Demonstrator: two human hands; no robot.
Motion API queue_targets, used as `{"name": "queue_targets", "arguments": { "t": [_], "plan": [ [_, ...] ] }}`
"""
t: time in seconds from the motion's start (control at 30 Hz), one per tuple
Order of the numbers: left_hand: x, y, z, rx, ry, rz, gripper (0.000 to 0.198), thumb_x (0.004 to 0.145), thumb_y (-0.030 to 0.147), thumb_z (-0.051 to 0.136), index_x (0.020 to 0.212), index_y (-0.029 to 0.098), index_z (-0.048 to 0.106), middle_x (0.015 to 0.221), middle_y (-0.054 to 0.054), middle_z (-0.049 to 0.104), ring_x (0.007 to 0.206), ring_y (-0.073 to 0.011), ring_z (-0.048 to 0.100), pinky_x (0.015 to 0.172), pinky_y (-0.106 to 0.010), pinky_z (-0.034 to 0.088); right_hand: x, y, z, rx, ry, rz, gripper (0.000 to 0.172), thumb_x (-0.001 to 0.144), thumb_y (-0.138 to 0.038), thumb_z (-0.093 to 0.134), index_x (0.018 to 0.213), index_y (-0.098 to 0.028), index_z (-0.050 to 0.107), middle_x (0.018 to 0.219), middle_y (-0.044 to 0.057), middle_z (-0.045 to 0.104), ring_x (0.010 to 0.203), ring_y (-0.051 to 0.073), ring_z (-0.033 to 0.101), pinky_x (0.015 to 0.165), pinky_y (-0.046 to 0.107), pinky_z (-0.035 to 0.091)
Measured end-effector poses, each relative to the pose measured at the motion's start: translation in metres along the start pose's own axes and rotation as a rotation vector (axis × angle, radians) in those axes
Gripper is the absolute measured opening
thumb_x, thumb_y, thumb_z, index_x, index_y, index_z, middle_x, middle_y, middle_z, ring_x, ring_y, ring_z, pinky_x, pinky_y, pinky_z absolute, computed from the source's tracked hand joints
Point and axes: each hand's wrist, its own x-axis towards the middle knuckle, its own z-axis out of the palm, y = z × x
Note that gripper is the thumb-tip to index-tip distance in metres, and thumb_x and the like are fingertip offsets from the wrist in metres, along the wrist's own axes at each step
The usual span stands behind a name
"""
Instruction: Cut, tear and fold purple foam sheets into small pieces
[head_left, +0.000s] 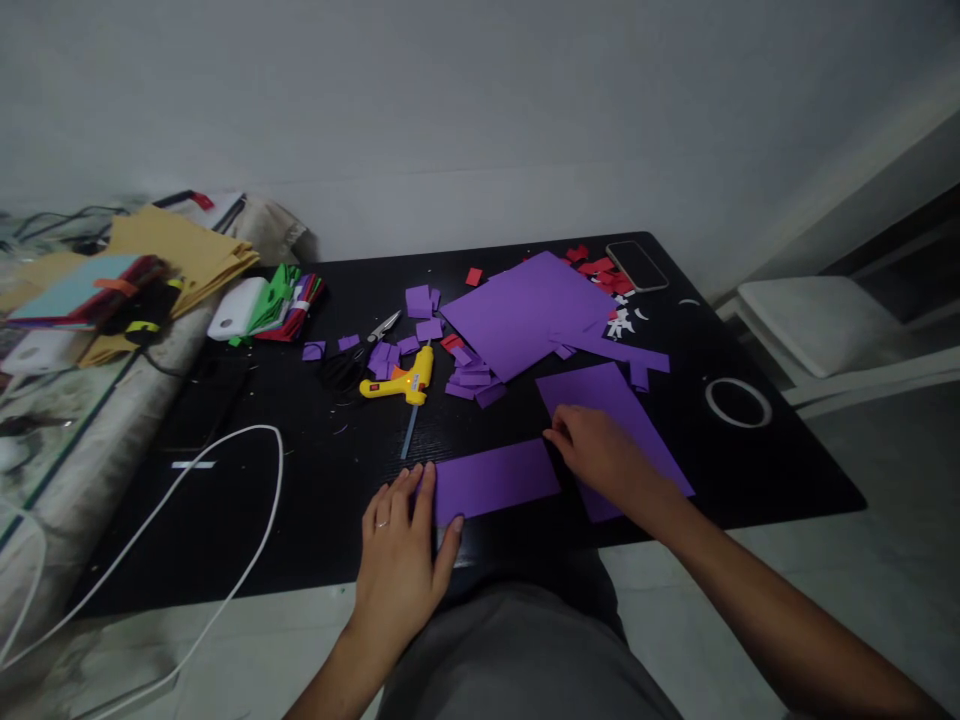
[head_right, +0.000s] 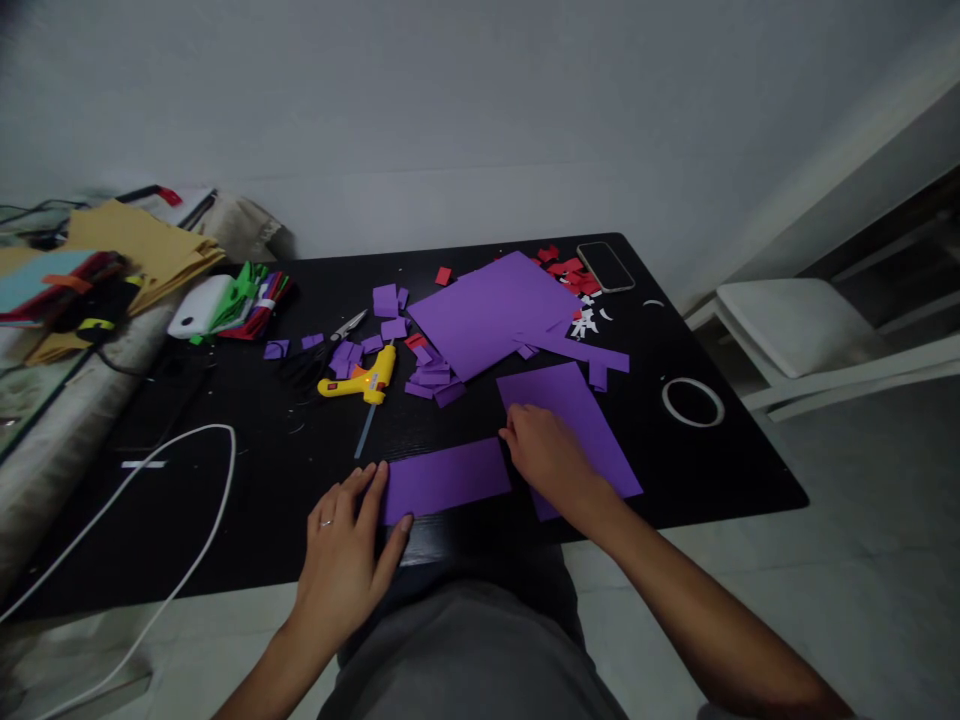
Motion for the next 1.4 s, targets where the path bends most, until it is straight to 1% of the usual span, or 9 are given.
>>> {"name": "queue_targets", "arguments": {
  "t": [0.17, 0.23, 0.3, 0.4, 0.5, 0.67, 0.9, 1.2, 1.4],
  "plan": [
    [0.002, -0.001, -0.009, -0.146, 0.038, -0.072, 0.060, 0.097, 0.037, 0.062, 0.150, 0.012, 0.047, 0.141, -0.021, 0.054, 0.131, -0.0360, 0.052, 0.106, -0.053, 0.044, -0.002, -0.013, -0.001, 0.138, 0.055, -0.043, 0.013, 0.098, -0.018, 0.064, 0.085, -0.018, 0.064, 0.086, 0.006, 0.071, 0.078, 0.021, 0.066, 0.070, 0.032, 0.044],
    [0.009, 0.001, -0.015, -0.204, 0.063, -0.079, 0.048, 0.098, 0.034, 0.061, 0.142, 0.016, 0.054, 0.133, -0.018, 0.058, 0.125, -0.0332, 0.056, 0.103, -0.050, 0.045, -0.004, -0.024, 0.003, 0.204, -0.036, -0.084, 0.012, 0.097, -0.018, 0.067, 0.085, -0.018, 0.065, 0.087, 0.005, 0.072, 0.080, 0.020, 0.067, 0.073, 0.031, 0.045],
    [0.022, 0.006, -0.020, -0.293, 0.044, -0.069, 0.025, 0.100, 0.030, 0.056, 0.122, 0.020, 0.065, 0.119, -0.013, 0.064, 0.114, -0.0279, 0.061, 0.100, -0.045, 0.046, -0.006, -0.033, 0.008, 0.226, -0.107, -0.116, 0.009, 0.098, -0.018, 0.065, 0.088, -0.017, 0.066, 0.091, 0.006, 0.072, 0.085, 0.020, 0.068, 0.077, 0.032, 0.046],
    [0.051, 0.019, -0.021, -0.446, -0.122, -0.083, 0.019, 0.103, 0.029, 0.049, 0.100, 0.020, 0.066, 0.097, -0.007, 0.069, 0.092, -0.0212, 0.068, 0.082, -0.033, 0.049, -0.007, -0.039, 0.015, 0.200, -0.143, -0.143, 0.007, 0.099, -0.016, 0.063, 0.093, -0.016, 0.067, 0.096, 0.007, 0.072, 0.088, 0.021, 0.068, 0.078, 0.032, 0.046],
    [0.083, 0.034, -0.016, -0.362, -0.352, -0.190, 0.022, 0.102, 0.034, 0.051, 0.090, 0.021, 0.065, 0.077, -0.003, 0.071, 0.071, -0.0206, 0.068, 0.063, -0.030, 0.039, -0.007, -0.039, 0.017, 0.203, -0.157, -0.148, 0.008, 0.099, -0.014, 0.063, 0.093, -0.016, 0.066, 0.097, 0.008, 0.072, 0.089, 0.020, 0.067, 0.080, 0.032, 0.046],
    [0.113, 0.047, -0.012, -0.144, -0.514, -0.257, 0.028, 0.101, 0.040, 0.053, 0.086, 0.023, 0.069, 0.081, -0.007, 0.076, 0.077, -0.0274, 0.072, 0.060, -0.031, 0.028, -0.006, -0.040, 0.015, 0.209, -0.167, -0.131, 0.011, 0.102, -0.016, 0.060, 0.092, -0.016, 0.066, 0.096, 0.008, 0.071, 0.088, 0.020, 0.067, 0.078, 0.031, 0.045],
    [0.106, 0.018, -0.024, -0.193, -0.553, -0.290, 0.030, 0.101, 0.036, 0.054, 0.080, 0.020, 0.068, 0.079, -0.008, 0.074, 0.078, -0.0243, 0.070, 0.067, -0.031, 0.032, -0.005, -0.042, 0.013, 0.250, -0.198, -0.095, 0.008, 0.100, -0.014, 0.063, 0.093, -0.015, 0.066, 0.098, 0.008, 0.072, 0.091, 0.020, 0.067, 0.081, 0.031, 0.046],
    [0.084, -0.020, -0.035, -0.265, -0.554, -0.409, 0.035, 0.100, 0.040, 0.049, 0.072, 0.021, 0.059, 0.064, -0.002, 0.060, 0.059, -0.0182, 0.054, 0.063, -0.030, 0.029, -0.004, -0.037, 0.016, 0.299, -0.190, -0.094, 0.010, 0.098, -0.015, 0.065, 0.088, -0.018, 0.065, 0.096, 0.006, 0.072, 0.088, 0.019, 0.067, 0.079, 0.030, 0.045],
    [0.071, -0.036, -0.039, -0.322, -0.523, -0.483, 0.039, 0.098, 0.048, 0.046, 0.070, 0.022, 0.059, 0.065, -0.003, 0.063, 0.060, -0.0191, 0.056, 0.064, -0.029, 0.033, -0.003, -0.037, 0.013, 0.306, -0.209, -0.091, 0.010, 0.097, -0.014, 0.066, 0.088, -0.017, 0.065, 0.095, 0.006, 0.072, 0.086, 0.019, 0.066, 0.077, 0.030, 0.045]
  ]
}}
